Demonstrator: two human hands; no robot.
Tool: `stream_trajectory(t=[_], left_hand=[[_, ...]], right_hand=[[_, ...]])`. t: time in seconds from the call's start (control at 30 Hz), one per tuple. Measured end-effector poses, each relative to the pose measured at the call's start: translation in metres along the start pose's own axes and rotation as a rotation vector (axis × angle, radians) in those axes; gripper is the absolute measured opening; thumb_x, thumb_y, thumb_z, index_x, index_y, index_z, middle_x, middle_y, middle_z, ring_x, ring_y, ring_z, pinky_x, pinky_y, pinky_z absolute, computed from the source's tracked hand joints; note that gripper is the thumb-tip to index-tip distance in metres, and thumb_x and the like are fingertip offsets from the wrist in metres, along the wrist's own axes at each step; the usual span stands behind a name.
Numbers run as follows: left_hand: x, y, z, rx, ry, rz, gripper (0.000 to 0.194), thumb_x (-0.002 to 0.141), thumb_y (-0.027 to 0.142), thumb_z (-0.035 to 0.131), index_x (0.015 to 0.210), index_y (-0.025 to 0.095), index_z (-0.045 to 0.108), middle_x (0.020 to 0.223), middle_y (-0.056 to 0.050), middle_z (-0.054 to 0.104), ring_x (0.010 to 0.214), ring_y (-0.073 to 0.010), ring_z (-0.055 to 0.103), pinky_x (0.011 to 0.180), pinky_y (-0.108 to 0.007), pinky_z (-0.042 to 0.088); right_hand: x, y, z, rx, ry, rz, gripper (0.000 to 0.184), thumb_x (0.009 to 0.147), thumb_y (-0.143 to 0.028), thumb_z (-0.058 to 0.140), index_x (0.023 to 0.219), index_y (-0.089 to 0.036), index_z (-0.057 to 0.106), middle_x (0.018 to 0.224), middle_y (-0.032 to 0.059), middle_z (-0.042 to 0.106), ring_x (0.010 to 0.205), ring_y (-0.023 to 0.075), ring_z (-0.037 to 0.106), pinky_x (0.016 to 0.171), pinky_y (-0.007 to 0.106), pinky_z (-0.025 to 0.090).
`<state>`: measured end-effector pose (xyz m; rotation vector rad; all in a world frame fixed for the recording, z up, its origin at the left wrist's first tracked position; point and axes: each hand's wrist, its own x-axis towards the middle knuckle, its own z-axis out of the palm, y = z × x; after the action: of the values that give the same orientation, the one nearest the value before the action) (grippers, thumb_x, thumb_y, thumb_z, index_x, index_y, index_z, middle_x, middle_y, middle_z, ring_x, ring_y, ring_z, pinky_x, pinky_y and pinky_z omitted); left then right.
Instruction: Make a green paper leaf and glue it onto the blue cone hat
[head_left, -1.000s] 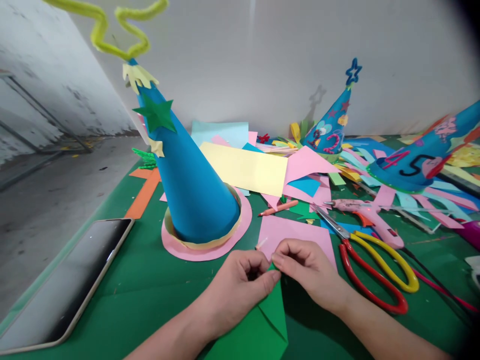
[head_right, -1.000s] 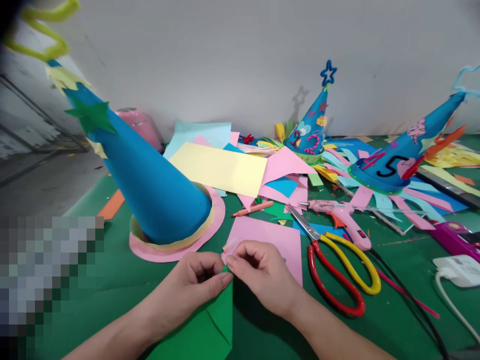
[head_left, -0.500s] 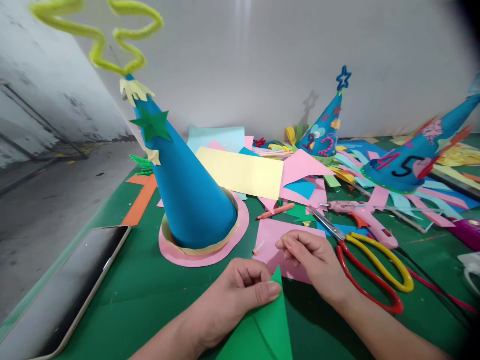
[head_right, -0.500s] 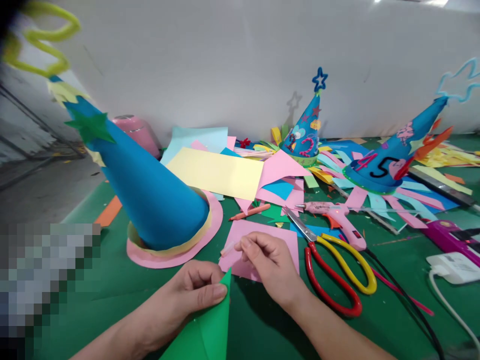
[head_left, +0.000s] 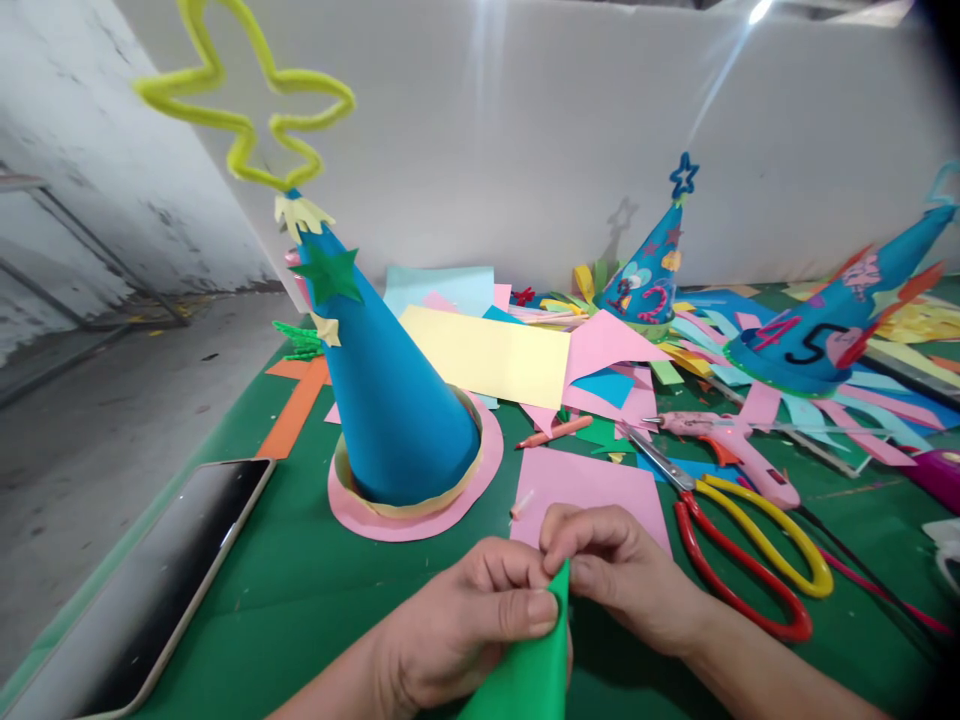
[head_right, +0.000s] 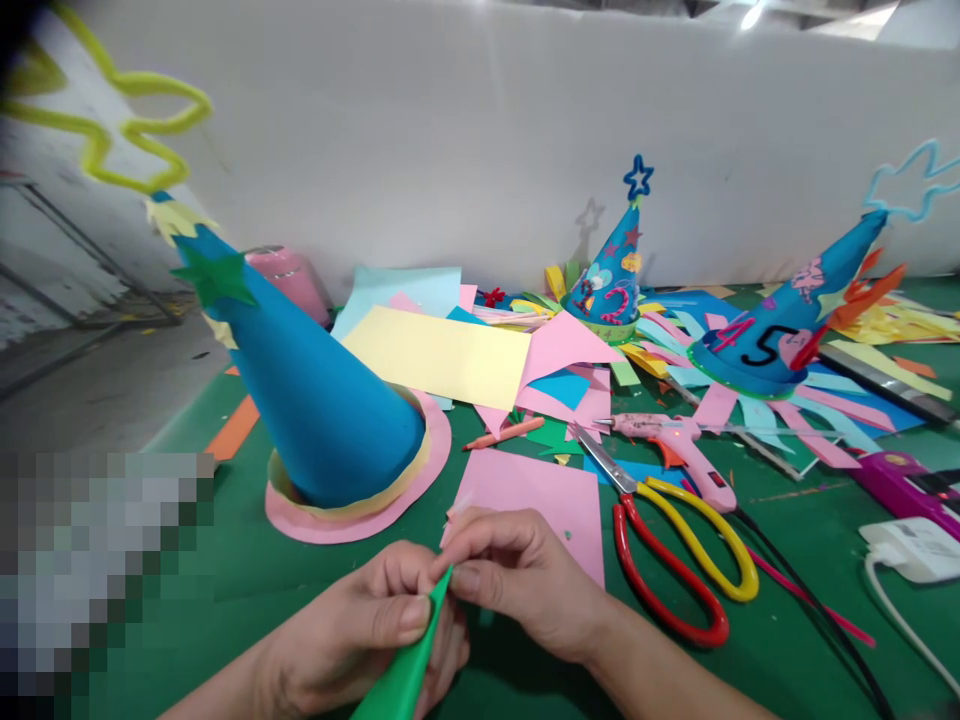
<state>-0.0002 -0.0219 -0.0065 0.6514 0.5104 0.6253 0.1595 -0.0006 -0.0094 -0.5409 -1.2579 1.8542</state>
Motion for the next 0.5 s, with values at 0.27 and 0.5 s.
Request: stream_trajectory(t=[0.27,0.5], left_hand=[[0.0017,-0.0015,-0.0018,0.012,-0.061,-0.003,0.034,0.065,0.044,0.069,0.054,0.014,0.057,0.047,-0.004,0.059,0.041,-0.0135,0.053,0.046,-0.025,0.037],[0.0036,-0.0064,0.0017,-0.066,-0.09,0.077,0.03,0.069,0.038,0.066,0.056,0.013,0.056,0.043,-0.002,0.057,0.035,-0.0108,0.048,0.041,-0.023,0.034]], right_hand=[[-0.0016,-0.0064,0.0002,-0.083,0.009,-0.038,0.011,0.077,-0.03,0.064,0.081,-0.027,0.074,0.073,-0.0006,0.055,0.067,0.0092,0.046,0.063,0.022,0.036],[-0.0006,-0.0078,0.0026,-0.128,-0.007,-0.065,0.014,0.081,-0.029,0.06,0.079,-0.023,0.073,0.072,0.0006,0.055,0.061,0.0085,0.043,0.055,0.021,0.035]])
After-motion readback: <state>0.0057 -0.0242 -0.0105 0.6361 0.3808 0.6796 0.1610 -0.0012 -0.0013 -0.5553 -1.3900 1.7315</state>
